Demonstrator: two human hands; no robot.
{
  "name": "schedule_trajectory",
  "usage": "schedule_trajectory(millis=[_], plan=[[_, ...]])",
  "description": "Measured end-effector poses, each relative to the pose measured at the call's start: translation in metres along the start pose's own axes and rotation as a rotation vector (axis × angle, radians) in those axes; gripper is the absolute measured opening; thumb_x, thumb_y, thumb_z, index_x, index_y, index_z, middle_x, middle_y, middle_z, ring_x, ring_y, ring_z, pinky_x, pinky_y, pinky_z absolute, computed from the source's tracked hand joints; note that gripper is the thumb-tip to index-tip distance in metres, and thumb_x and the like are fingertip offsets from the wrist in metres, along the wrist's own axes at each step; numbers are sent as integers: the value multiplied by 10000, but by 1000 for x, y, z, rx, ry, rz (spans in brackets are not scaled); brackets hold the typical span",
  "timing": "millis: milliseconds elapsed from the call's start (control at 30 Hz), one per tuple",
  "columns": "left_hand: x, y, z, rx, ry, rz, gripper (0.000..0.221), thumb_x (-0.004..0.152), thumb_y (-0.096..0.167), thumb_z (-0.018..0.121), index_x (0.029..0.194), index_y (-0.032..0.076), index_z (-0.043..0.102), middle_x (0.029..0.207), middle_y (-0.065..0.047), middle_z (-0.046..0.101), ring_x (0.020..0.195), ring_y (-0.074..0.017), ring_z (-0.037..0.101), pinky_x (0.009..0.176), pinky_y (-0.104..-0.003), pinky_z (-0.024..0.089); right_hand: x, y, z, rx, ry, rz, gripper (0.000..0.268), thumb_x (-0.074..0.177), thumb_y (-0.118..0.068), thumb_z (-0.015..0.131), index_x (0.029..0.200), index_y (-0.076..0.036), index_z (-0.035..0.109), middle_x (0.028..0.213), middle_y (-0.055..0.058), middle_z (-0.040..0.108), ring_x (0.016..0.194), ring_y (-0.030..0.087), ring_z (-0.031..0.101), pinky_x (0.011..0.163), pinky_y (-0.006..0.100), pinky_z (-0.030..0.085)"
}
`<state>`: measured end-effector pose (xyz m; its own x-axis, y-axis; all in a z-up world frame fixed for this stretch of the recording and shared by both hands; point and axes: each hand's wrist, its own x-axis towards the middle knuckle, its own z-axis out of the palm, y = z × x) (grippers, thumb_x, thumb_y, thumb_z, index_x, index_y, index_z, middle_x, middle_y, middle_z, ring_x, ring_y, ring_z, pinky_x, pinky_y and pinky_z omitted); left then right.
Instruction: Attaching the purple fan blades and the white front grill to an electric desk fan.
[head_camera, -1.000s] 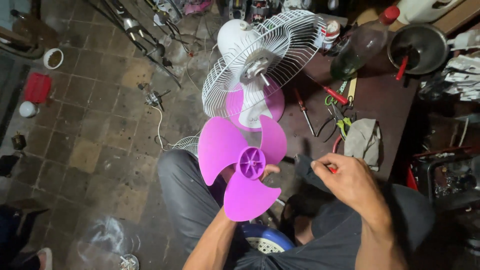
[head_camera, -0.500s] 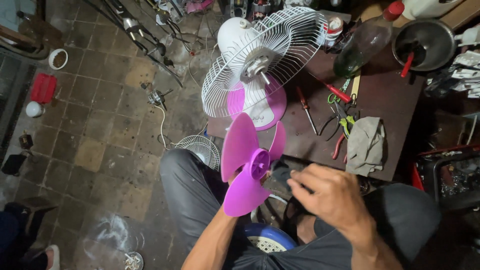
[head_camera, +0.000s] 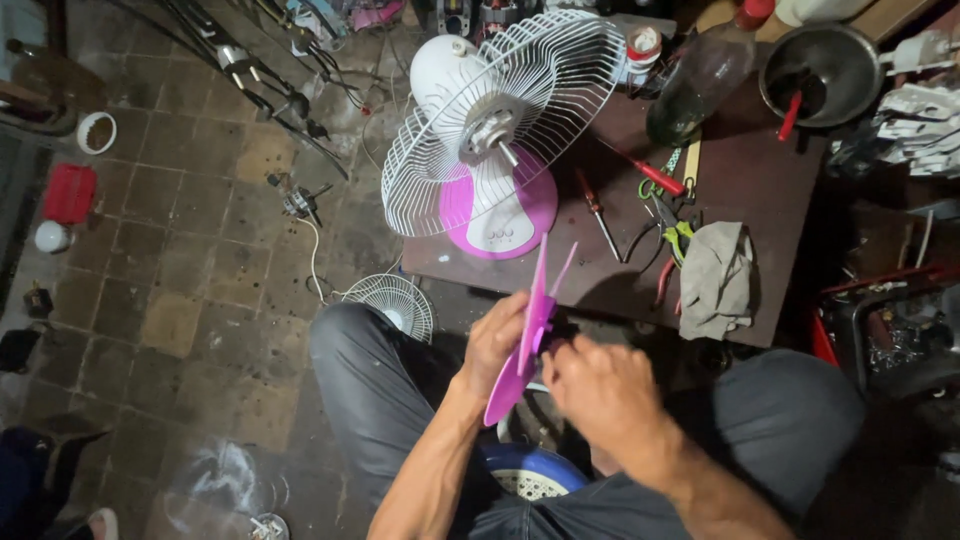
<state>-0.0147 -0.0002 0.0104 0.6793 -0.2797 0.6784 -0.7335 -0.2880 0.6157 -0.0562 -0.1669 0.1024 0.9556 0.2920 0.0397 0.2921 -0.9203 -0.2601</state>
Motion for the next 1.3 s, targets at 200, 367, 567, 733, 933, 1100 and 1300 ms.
schedule_trajectory(millis=[200,367,567,733,933,1100,1300], plan=[[38,20,3,-195,122,-2,260,957,172,662,1157,32,574,1111,-221,701,923,-396,714,745,-450,590,16,28,-15,172,-87,90,329,823,-443,598,673,-151,619,647,82,655,637,410,689,546,525,541],[31,12,6,-210,89,-12,312,928,201,702,1135,25,550,1118,-220,703,933,-387,712,748,-466,595,19,28,-5,216,-138,106,275,816,-353,611,674,-118,622,624,108,652,645,430,689,563,528,532],[-3,0,34,-616,226,-864,324,876,122,694,1140,30,530,977,-210,691,746,-359,722,634,-422,611,32,69,-61,697,-376,248,144,719,-267,739,756,-138,789,684,107,772,753,244,719,660,409,566],[-18,-5,36,-16,163,-1033,822,512,303,1023,1120,56,529,885,-236,715,783,-444,735,627,-542,586,26,97,-51,993,-332,291,88,758,-82,768,786,-18,821,637,55,702,668,163,601,639,313,556],[-8,7,28,-85,268,-726,828,497,268,1024,1125,53,529,864,-206,719,732,-397,739,612,-501,602,21,134,-27,1228,-150,238,58,837,-40,753,841,9,783,556,-11,599,569,63,522,528,227,472],[-40,-4,14,-73,246,-687,874,553,327,1010,1193,28,496,953,-227,690,817,-392,739,695,-517,640,22,138,-16,1367,-51,300,92,932,-75,692,904,-6,745,643,-16,645,620,44,541,602,219,478],[-56,0,9,-58,172,-809,979,492,330,1029,1260,52,487,1026,-231,696,931,-432,726,826,-551,601,26,193,53,1447,84,484,106,975,-141,681,943,-40,688,676,57,664,556,95,606,563,238,517]])
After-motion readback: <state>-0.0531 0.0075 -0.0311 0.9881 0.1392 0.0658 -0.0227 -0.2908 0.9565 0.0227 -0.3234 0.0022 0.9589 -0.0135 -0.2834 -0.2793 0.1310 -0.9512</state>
